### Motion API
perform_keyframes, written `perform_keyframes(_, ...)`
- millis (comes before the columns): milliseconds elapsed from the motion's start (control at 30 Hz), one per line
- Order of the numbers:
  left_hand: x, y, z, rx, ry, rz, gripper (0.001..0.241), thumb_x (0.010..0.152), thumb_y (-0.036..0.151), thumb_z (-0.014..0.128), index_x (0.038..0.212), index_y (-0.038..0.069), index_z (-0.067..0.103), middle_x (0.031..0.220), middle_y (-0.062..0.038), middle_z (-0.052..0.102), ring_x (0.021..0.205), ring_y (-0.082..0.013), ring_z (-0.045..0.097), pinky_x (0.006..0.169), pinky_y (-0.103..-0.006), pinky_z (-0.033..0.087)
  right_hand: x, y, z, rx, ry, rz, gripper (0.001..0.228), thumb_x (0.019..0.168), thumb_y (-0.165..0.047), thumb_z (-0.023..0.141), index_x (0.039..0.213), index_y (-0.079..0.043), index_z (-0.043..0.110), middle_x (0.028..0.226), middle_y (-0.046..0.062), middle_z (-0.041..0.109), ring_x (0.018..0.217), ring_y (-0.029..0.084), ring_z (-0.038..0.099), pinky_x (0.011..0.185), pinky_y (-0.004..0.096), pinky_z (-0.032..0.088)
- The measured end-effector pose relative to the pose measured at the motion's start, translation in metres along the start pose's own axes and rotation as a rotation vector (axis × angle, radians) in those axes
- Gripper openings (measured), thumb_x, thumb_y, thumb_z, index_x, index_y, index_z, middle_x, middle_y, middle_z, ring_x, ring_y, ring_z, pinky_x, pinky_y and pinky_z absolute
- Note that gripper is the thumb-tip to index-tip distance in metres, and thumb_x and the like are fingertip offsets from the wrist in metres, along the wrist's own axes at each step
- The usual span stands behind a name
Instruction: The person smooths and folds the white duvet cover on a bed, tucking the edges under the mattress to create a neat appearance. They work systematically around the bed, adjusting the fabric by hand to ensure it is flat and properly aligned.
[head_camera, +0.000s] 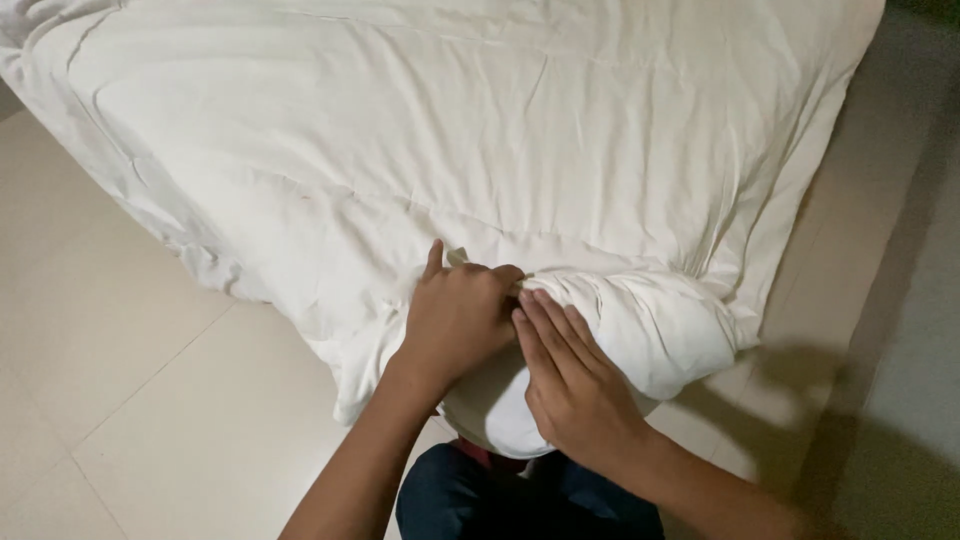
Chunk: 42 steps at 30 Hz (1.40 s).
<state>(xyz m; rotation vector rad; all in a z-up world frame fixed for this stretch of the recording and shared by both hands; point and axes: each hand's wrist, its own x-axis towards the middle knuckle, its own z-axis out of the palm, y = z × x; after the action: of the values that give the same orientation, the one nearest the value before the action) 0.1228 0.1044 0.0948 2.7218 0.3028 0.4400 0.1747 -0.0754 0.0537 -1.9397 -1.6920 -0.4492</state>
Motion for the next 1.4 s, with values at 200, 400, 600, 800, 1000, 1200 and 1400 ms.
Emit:
perform_keyframes(200,-0.005,0.004,-0.002,0.036,-0.009,-0.044,0.023,0.083,0.028,0.068,0.095,0.011,0.076,0.083,-0.012,0.077,0.084,-0.0308,0.074,0.12,-0.0629,0.029,0.035,0.022,0.003,-0.217,-0.002,0.096,0.069,0.08,-0.003,0.053,0.146,0.014,0.041,0.156,0.032,0.041,0.149,0.042,0.035,0.121,0.052,0.026)
perform_keyframes(400,-0.019,0.016,-0.008,0.145,0.078,0.115,0.08,0.068,0.033,0.073,0.137,-0.003,0.056,0.118,-0.022,0.071,0.116,-0.0354,0.061,0.109,-0.075,0.018,0.037,0.037,-0.002,-0.112,-0.042,0.1,0.071,0.074,0.003,0.059,0.144,0.009,0.047,0.155,0.025,0.045,0.147,0.037,0.039,0.121,0.05,0.03)
perform_keyframes(600,-0.03,0.027,0.037,0.316,0.447,0.112,0.061,0.09,0.033,0.062,0.141,-0.002,0.057,0.146,-0.018,0.06,0.145,-0.0392,0.044,0.108,-0.0849,0.007,0.027,0.037,0.0,-0.145,0.033,0.123,0.064,0.076,0.012,0.056,0.14,0.005,0.056,0.148,0.021,0.056,0.143,0.033,0.049,0.121,0.048,0.036)
perform_keyframes(800,-0.033,0.024,0.043,0.412,0.497,0.053,0.043,0.1,0.018,0.054,0.14,0.005,0.064,0.147,-0.01,0.062,0.149,-0.0363,0.043,0.111,-0.0848,0.006,0.023,0.031,-0.001,-0.121,0.067,0.126,0.067,0.074,0.015,0.054,0.14,0.008,0.054,0.148,0.023,0.055,0.143,0.035,0.049,0.121,0.049,0.035)
perform_keyframes(1000,-0.06,0.039,0.049,0.467,0.496,0.064,0.037,0.103,0.018,0.057,0.136,0.007,0.066,0.15,-0.007,0.06,0.153,-0.0335,0.041,0.108,-0.0871,0.002,0.0,0.01,-0.016,-0.067,0.037,0.146,0.068,0.073,0.017,0.054,0.14,0.007,0.054,0.148,0.021,0.055,0.144,0.034,0.048,0.122,0.049,0.035)
perform_keyframes(1200,-0.105,0.074,0.063,0.399,0.486,0.061,0.045,0.102,0.018,0.053,0.143,0.0,0.061,0.154,-0.013,0.055,0.152,-0.0317,0.038,0.107,-0.0845,-0.002,-0.059,-0.01,-0.013,-0.052,0.003,0.195,0.072,0.07,0.019,0.052,0.14,0.005,0.054,0.15,0.022,0.053,0.145,0.033,0.048,0.122,0.049,0.035)
perform_keyframes(1400,-0.125,0.068,0.096,0.365,0.452,0.027,0.055,0.099,0.016,0.051,0.151,-0.002,0.048,0.16,-0.018,0.046,0.15,-0.0335,0.039,0.105,-0.0847,-0.005,-0.078,-0.015,0.004,-0.064,-0.007,0.194,0.076,0.074,0.014,0.05,0.149,0.005,0.043,0.161,0.025,0.037,0.152,0.04,0.034,0.123,0.054,0.027)
